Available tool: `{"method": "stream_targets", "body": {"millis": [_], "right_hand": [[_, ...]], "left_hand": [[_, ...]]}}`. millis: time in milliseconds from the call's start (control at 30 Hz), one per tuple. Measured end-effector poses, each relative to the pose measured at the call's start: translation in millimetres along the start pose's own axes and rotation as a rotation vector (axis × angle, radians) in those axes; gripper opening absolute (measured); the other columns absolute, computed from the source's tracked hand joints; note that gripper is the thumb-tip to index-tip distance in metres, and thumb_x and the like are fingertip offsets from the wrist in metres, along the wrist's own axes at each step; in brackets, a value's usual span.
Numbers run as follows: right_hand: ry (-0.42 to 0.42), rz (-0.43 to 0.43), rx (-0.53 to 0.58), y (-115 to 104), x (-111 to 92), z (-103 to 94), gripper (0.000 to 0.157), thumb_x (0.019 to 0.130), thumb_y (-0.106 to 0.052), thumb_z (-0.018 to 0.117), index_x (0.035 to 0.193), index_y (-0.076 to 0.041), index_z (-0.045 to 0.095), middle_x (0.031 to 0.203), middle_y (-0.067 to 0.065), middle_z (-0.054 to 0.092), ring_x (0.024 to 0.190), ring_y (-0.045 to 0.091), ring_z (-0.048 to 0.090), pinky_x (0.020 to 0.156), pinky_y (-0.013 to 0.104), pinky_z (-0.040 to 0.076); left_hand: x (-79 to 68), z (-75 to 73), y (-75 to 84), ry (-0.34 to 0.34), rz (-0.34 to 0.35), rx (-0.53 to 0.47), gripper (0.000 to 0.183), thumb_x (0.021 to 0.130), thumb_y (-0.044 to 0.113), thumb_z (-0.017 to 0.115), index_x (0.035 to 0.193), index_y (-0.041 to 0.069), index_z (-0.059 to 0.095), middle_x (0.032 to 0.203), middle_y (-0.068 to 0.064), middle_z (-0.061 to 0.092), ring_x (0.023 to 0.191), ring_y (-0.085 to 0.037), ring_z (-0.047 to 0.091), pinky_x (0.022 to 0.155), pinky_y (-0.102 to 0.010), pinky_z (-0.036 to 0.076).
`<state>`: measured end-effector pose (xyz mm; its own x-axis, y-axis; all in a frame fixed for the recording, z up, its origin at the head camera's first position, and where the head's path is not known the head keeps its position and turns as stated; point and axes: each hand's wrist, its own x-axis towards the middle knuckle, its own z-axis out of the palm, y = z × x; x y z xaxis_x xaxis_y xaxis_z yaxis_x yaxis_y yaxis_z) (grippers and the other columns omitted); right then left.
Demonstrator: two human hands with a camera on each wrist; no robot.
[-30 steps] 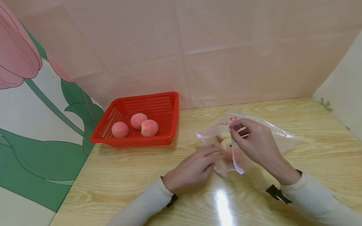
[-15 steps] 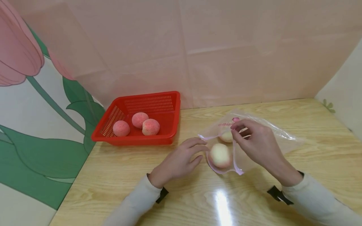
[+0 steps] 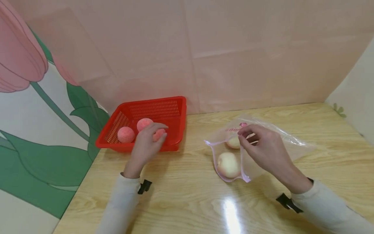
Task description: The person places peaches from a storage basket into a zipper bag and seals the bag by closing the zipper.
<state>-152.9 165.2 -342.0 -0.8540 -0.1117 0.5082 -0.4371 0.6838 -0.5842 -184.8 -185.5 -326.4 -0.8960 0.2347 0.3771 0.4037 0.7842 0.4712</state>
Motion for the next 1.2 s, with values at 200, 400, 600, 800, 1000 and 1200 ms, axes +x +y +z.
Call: {"method": "stream_targets", "body": {"millis": [200, 400, 600, 800, 1000, 1200], "right_hand": [[0.007, -0.007, -0.003, 1, 0, 0.3, 0.007, 0.089, -0.009, 0.067, 0.095, -0.011, 0.071, 0.085, 0.003, 0.073, 0.070, 0.018, 0.072, 0.061, 0.015, 0.054], [0.016, -0.013, -0.007, 1, 1, -0.2, 0.007, 0.089, -0.008, 0.067, 0.095, -0.011, 0.071, 0.085, 0.003, 0.073, 0.070, 0.018, 0.072, 0.062, 0.014, 0.054], [0.012, 0.000, -0.011, 0, 1, 0.3, 0.007, 0.089, -0.009, 0.067, 0.094, -0.011, 0.071, 0.085, 0.003, 0.073, 0.071, 0.020, 0.072, 0.061, 0.016, 0.055], [0.005, 0.009, -0.007, 0, 0, 0.7, 0.007, 0.089, -0.010, 0.067, 0.095, -0.011, 0.071, 0.085, 0.004, 0.073, 0.071, 0.019, 0.072, 0.061, 0.018, 0.055], [0.006, 0.012, 0.018, -1, -1, 0.5, 0.008, 0.089, -0.010, 0.069, 0.095, -0.011, 0.072, 0.085, 0.005, 0.074, 0.071, 0.019, 0.073, 0.061, 0.015, 0.054], [0.021, -0.004, 0.016, 0, 1, 0.7, 0.008, 0.088, -0.010, 0.070, 0.095, -0.012, 0.073, 0.085, 0.004, 0.074, 0.069, 0.018, 0.072, 0.061, 0.014, 0.054]], "left_hand": [[17.4, -16.9, -37.0, -0.095, -0.193, 0.084, 0.033, 0.092, 0.020, 0.071, 0.123, 0.009, 0.066, 0.119, -0.012, 0.067, 0.069, -0.025, 0.050, 0.063, -0.035, 0.050], [40.1, -22.6, -58.6, -0.259, -0.233, 0.175, 0.042, 0.090, 0.020, 0.073, 0.129, 0.007, 0.063, 0.134, -0.015, 0.061, 0.106, -0.033, 0.057, 0.091, -0.051, 0.053], [54.4, -15.0, -72.9, -0.373, -0.283, 0.223, 0.046, 0.090, 0.020, 0.073, 0.133, 0.011, 0.060, 0.138, -0.013, 0.057, 0.122, -0.034, 0.053, 0.107, -0.057, 0.045], [60.9, -3.8, -86.4, -0.455, -0.247, 0.229, 0.051, 0.088, 0.015, 0.073, 0.137, 0.011, 0.057, 0.137, -0.012, 0.059, 0.122, -0.031, 0.053, 0.111, -0.055, 0.042], [64.5, 4.2, -95.3, -0.482, -0.284, 0.177, 0.066, 0.086, 0.020, 0.077, 0.146, 0.015, 0.049, 0.138, -0.008, 0.059, 0.122, -0.029, 0.054, 0.110, -0.055, 0.044], [67.2, 8.8, -99.7, -0.484, -0.312, 0.163, 0.071, 0.086, 0.026, 0.077, 0.148, 0.018, 0.045, 0.136, -0.006, 0.061, 0.118, -0.028, 0.056, 0.106, -0.055, 0.047]]}}
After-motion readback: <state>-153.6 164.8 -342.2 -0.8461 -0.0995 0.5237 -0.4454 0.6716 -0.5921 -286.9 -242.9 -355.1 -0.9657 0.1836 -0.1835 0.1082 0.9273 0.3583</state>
